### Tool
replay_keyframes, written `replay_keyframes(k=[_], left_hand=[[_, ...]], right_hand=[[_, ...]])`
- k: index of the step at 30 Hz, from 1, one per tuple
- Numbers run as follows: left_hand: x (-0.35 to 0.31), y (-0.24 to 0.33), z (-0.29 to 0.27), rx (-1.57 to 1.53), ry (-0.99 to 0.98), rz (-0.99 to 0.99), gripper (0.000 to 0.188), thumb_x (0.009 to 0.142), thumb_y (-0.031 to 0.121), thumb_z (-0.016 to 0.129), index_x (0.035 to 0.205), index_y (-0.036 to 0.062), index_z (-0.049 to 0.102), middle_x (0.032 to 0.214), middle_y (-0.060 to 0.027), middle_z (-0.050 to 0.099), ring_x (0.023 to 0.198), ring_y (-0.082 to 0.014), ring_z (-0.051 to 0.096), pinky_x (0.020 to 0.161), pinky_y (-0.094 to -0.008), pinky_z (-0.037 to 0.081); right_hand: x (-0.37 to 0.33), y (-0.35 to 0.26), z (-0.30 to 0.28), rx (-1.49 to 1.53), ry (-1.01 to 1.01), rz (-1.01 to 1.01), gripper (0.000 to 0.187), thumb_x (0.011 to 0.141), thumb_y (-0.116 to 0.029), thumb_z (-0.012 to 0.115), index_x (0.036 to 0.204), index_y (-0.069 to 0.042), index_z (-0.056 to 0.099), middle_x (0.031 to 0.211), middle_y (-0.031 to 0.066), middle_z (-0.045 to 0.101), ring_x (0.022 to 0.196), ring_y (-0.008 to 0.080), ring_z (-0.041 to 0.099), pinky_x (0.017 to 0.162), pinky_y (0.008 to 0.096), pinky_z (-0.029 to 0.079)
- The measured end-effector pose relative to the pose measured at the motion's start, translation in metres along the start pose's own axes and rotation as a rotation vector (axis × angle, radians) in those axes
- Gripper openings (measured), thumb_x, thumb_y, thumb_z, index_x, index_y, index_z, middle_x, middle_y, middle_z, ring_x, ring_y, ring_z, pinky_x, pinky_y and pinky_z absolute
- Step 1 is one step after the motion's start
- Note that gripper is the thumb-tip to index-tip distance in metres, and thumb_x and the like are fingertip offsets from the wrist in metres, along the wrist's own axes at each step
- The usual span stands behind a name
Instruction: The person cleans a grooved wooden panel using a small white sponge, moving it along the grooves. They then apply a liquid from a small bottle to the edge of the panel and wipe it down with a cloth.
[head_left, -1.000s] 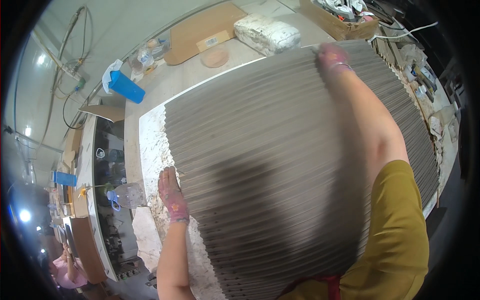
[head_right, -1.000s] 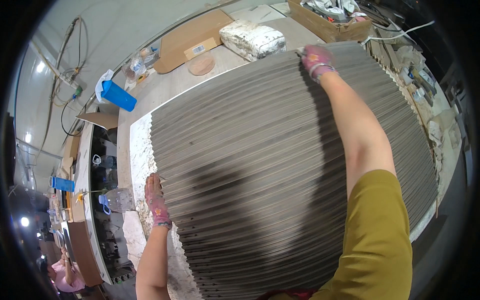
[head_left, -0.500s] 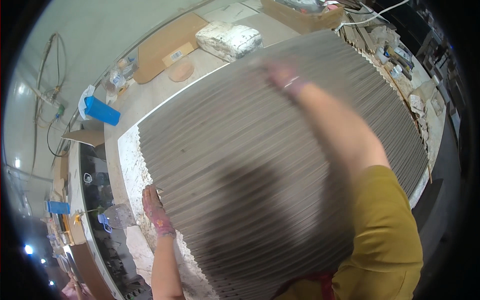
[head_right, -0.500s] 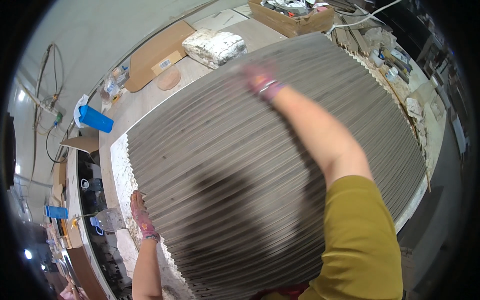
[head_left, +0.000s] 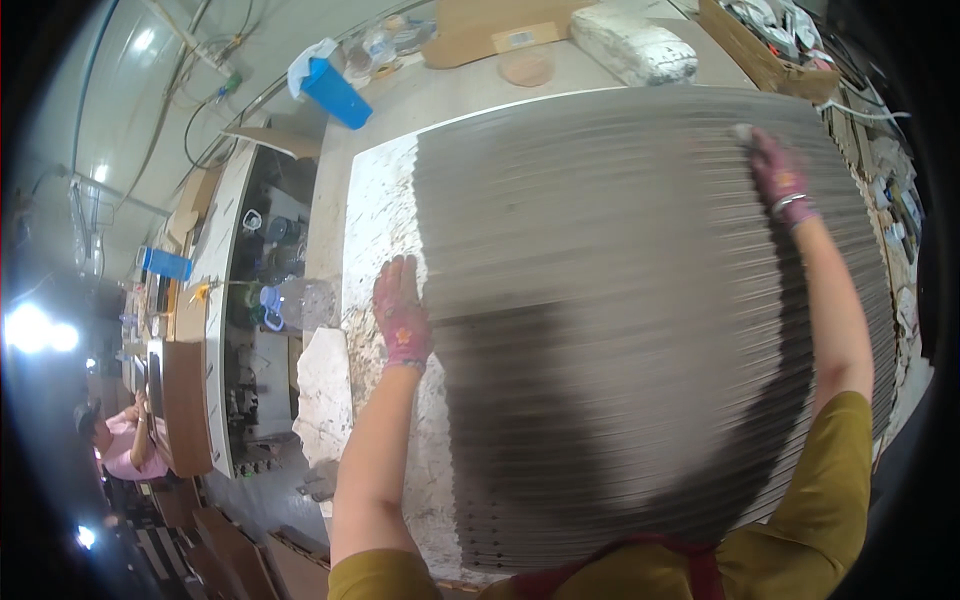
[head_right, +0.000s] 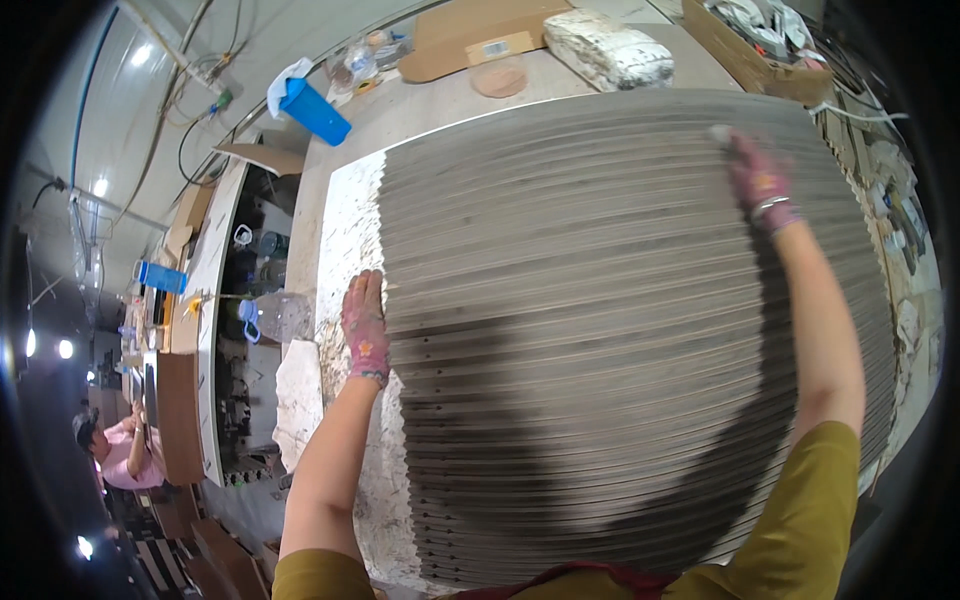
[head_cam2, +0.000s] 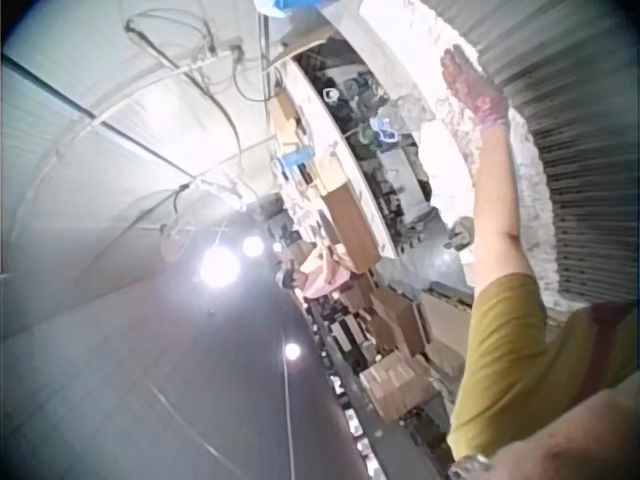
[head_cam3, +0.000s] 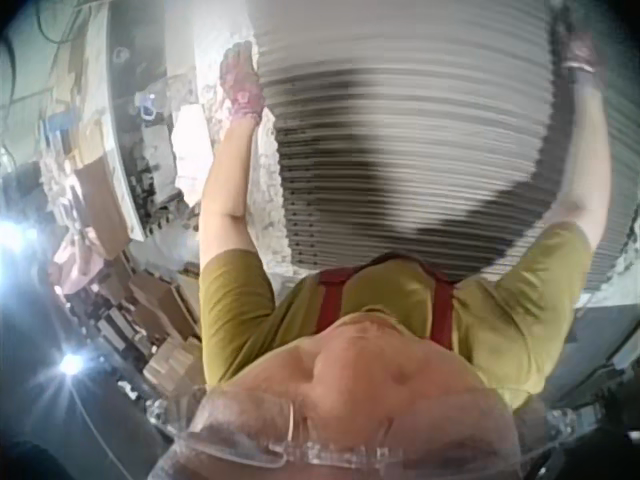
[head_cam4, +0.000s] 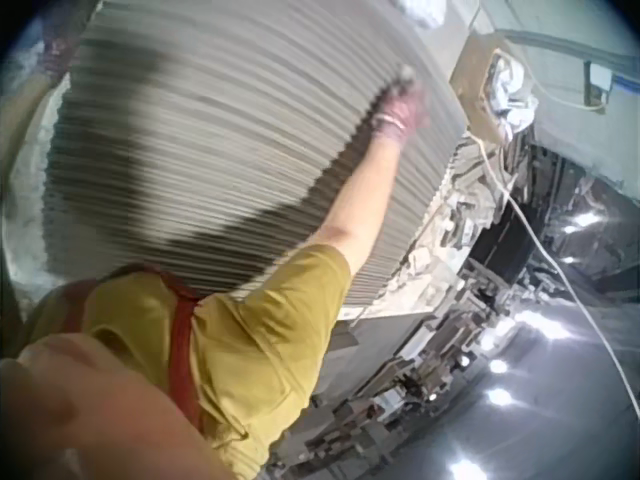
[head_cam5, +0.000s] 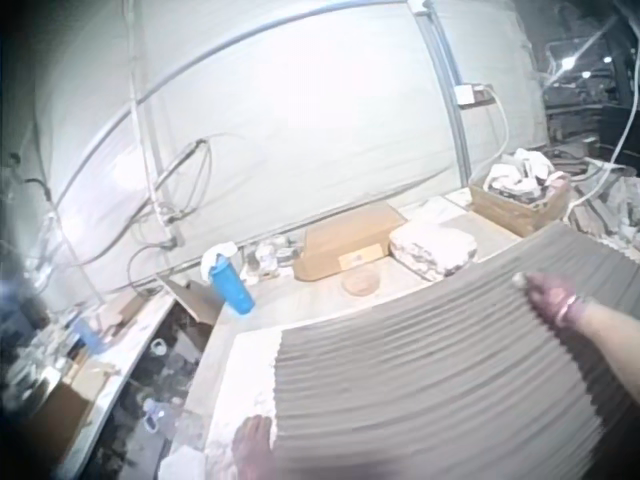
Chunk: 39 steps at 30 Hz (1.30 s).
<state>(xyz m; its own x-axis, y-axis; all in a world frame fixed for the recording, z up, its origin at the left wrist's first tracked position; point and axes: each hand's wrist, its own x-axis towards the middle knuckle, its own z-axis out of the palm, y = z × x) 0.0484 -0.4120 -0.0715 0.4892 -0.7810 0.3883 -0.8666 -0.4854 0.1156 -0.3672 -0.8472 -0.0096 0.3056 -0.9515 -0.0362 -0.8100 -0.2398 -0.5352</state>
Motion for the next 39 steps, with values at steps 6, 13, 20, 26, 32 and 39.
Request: replay_keyframes(k=[6,13,20,26,32,39], left_hand=[[0.0,0.005,0.004,-0.011,0.015,-0.036,0.046,0.092,0.022,0.058,0.135,0.007,0.053,0.137,-0.0172,0.052,0.131,-0.0367,0.044,0.112,-0.0473,0.03],[-0.005,0.004,0.001,0.003,0.017,-0.051,0.043,0.093,0.022,0.057,0.133,0.0073,0.053,0.138,-0.0165,0.05,0.132,-0.035,0.042,0.112,-0.0461,0.029],[-0.001,0.007,0.003,-0.029,0.006,-0.08,0.043,0.095,0.025,0.054,0.134,0.0081,0.053,0.14,-0.0149,0.049,0.134,-0.0335,0.039,0.113,-0.0452,0.027],[-0.003,0.007,0.004,-0.063,0.022,-0.089,0.054,0.087,0.015,0.062,0.138,0.0103,0.049,0.141,-0.0139,0.048,0.135,-0.0337,0.039,0.114,-0.0444,0.028],[-0.006,0.005,0.001,-0.033,-0.011,-0.107,0.057,0.085,0.014,0.063,0.14,0.0105,0.048,0.144,-0.0126,0.045,0.137,-0.0325,0.037,0.115,-0.0435,0.026],[-0.003,0.005,-0.002,-0.033,-0.033,-0.112,0.059,0.085,0.012,0.064,0.141,0.0111,0.046,0.146,-0.0126,0.044,0.138,-0.0328,0.036,0.116,-0.0443,0.025]], right_hand=[[0.016,0.109,-0.046,-0.262,0.399,-0.209,0.039,0.09,-0.021,0.062,0.129,-0.016,0.057,0.126,0.0117,0.062,0.116,0.0367,0.057,0.099,0.0425,0.045],[-0.064,-0.077,0.03,-0.103,0.255,-0.459,0.044,0.091,-0.028,0.063,0.133,-0.017,0.056,0.133,0.0128,0.058,0.128,0.0369,0.05,0.105,0.0436,0.04],[-0.14,-0.312,0.153,-0.076,0.053,-0.911,0.027,0.085,-0.023,0.06,0.111,-0.019,0.065,0.115,0.0167,0.066,0.116,0.0366,0.057,0.098,0.0492,0.04],[-0.104,-0.223,0.134,-0.211,0.299,-1.032,0.026,0.086,-0.018,0.054,0.11,-0.02,0.066,0.117,0.0184,0.062,0.109,0.0404,0.058,0.092,0.0514,0.042],[-0.072,-0.208,0.083,-0.294,-0.074,-0.668,0.033,0.082,-0.025,0.062,0.114,-0.02,0.064,0.102,0.0135,0.065,0.091,0.028,0.063,0.082,0.0414,0.044],[-0.121,-0.259,0.154,-0.125,0.048,-1.029,0.03,0.085,-0.02,0.058,0.115,-0.018,0.062,0.1,0.0154,0.063,0.096,0.0369,0.061,0.084,0.0488,0.043]])
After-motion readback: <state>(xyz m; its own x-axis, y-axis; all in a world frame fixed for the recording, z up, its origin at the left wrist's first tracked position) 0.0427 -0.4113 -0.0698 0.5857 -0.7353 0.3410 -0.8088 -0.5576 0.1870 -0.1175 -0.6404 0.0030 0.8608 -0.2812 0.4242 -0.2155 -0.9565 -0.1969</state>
